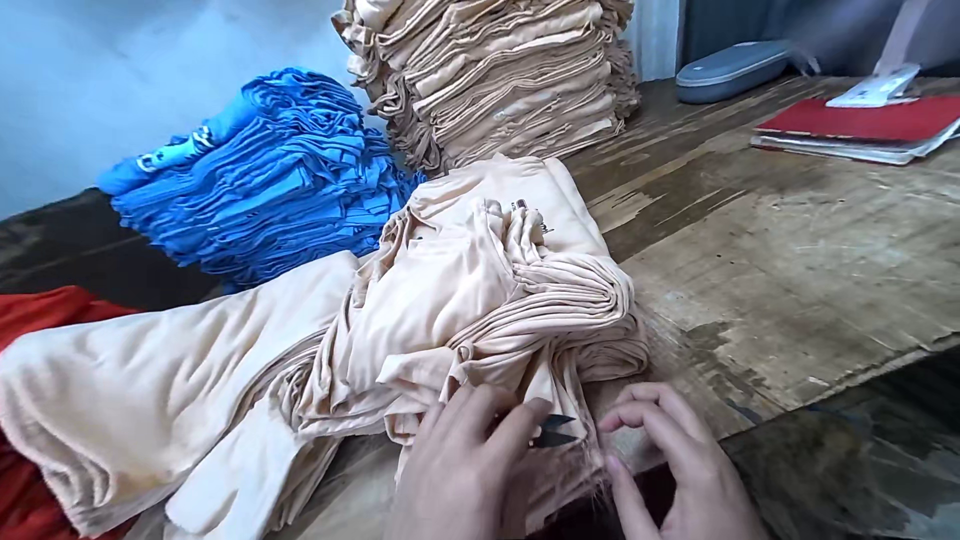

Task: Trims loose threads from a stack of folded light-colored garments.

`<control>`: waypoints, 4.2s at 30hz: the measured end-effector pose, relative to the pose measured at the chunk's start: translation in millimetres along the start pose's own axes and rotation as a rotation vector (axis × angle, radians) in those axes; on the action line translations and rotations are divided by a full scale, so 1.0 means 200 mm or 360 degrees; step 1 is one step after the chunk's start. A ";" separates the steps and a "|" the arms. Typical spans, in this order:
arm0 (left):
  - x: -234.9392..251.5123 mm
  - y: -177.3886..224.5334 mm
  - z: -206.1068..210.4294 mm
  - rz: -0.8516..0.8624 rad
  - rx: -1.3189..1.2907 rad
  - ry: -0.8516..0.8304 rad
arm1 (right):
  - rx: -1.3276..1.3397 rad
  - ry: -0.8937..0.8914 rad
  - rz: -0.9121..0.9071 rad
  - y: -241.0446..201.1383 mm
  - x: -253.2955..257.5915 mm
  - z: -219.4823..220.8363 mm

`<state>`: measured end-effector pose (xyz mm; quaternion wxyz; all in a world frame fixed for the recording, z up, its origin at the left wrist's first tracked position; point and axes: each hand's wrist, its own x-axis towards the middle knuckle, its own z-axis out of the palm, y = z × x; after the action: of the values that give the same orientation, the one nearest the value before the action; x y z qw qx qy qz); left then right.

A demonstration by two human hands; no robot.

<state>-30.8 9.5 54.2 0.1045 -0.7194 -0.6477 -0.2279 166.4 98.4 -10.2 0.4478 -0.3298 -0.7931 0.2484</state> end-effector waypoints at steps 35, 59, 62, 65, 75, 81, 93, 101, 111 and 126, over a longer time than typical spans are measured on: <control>0.01 -0.20 0.05 -0.0290 -0.0976 -0.0020 | 0.0183 0.0622 -0.0390 -0.01 -0.03 0.23; -0.11 -0.07 0.02 0.0268 0.0370 0.0620 | 0.0036 0.0352 -0.0044 -0.08 -0.11 0.15; -0.14 -0.03 0.02 0.0371 0.0433 0.0524 | 0.0193 0.0278 -0.0025 -0.11 -0.14 0.06; -0.11 -0.01 0.08 0.0472 0.0573 0.0517 | 0.0217 0.0252 -0.0049 -0.13 -0.15 0.06; -0.04 -0.09 0.12 -0.0355 0.0202 0.0400 | -0.0494 -0.0075 -0.0122 -0.14 -0.11 0.06; 0.19 -0.35 -0.01 -0.0564 0.0645 0.0804 | -0.0030 -0.0257 -0.0894 0.03 0.01 0.17; 0.01 -0.27 0.05 -0.0228 0.0303 0.0501 | -0.0627 -0.0566 -0.0385 -0.05 0.02 -0.21; -0.07 -0.24 0.17 0.0191 -0.0011 0.0325 | -0.0479 -0.0359 0.0148 -0.03 -0.02 -0.10; -0.08 -0.24 0.12 0.0138 -0.0680 0.0271 | 0.0008 0.0284 -0.0163 -0.17 0.02 0.22; 0.00 -0.23 0.10 -0.0424 -0.1063 0.0125 | 0.0388 0.0429 -0.0401 0.06 -0.05 0.19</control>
<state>-72.7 24.3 30.4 -0.1421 -0.6138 -0.6211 -0.4661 141.4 95.5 -41.8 0.6139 -0.2019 -0.7251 0.2381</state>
